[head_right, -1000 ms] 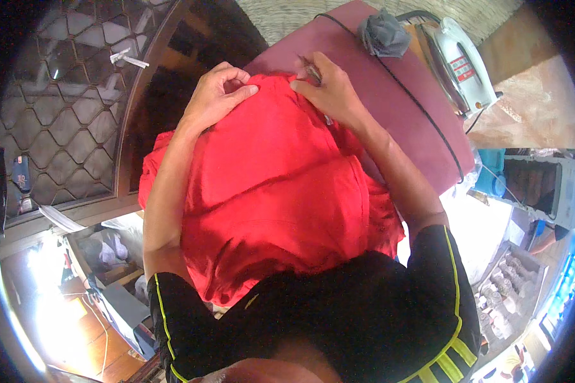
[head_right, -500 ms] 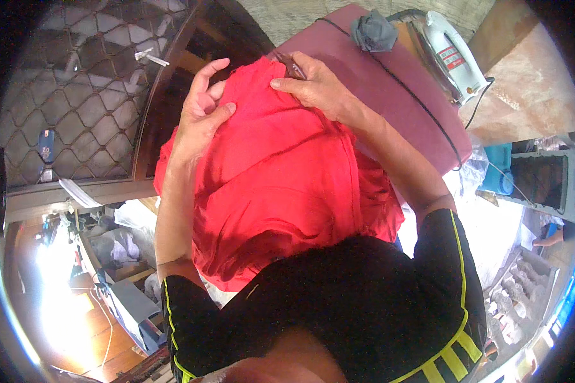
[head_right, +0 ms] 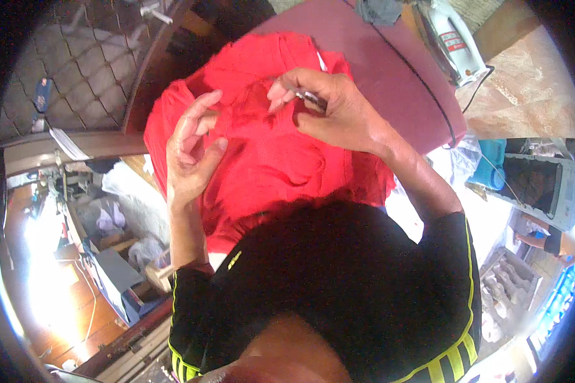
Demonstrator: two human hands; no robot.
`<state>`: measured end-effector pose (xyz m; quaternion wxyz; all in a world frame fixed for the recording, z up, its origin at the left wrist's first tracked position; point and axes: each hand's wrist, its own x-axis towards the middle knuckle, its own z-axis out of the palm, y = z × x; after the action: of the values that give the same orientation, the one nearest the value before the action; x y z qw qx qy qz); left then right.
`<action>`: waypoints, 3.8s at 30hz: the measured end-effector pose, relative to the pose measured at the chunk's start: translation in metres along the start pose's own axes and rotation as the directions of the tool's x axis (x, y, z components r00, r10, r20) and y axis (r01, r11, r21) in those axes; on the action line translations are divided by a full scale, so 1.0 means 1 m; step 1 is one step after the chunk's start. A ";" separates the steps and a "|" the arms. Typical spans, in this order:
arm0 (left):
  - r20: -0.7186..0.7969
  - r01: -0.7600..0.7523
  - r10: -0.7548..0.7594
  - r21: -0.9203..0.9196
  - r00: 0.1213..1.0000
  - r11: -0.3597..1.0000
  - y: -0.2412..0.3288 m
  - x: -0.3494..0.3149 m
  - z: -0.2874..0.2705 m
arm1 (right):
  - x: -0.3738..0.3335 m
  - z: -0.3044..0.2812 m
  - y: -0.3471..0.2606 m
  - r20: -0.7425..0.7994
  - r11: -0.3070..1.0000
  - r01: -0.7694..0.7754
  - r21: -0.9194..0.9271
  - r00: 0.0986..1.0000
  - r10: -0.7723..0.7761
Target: The person uses a small blade to trim loose threads and fabric edges from a red shirt laid out on a table. They repeatedly pick at specific areas, cut small fibers, and smooth the fabric with their hands.
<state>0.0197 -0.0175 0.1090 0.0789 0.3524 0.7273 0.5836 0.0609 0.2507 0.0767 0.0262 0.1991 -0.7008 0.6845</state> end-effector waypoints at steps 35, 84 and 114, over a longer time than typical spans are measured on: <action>-0.432 0.068 0.249 0.598 0.867 0.799 -0.024 -0.087 0.123 | -0.039 0.021 0.004 0.214 0.951 0.103 -0.292 0.976 -0.040; -0.368 -0.001 -0.304 -0.637 0.878 0.771 -0.023 -0.148 0.103 | -0.034 0.002 -0.012 0.334 0.918 -0.003 -0.397 0.931 0.147; -0.612 0.165 0.265 0.554 0.745 0.816 -0.017 -0.103 0.154 | -0.035 0.024 -0.028 0.688 0.400 0.614 -0.681 0.723 0.061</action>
<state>0.1693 0.0411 0.0164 -0.3120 0.1483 0.8373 0.4239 0.1078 0.2360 0.0913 0.0178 0.4886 -0.8671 0.0950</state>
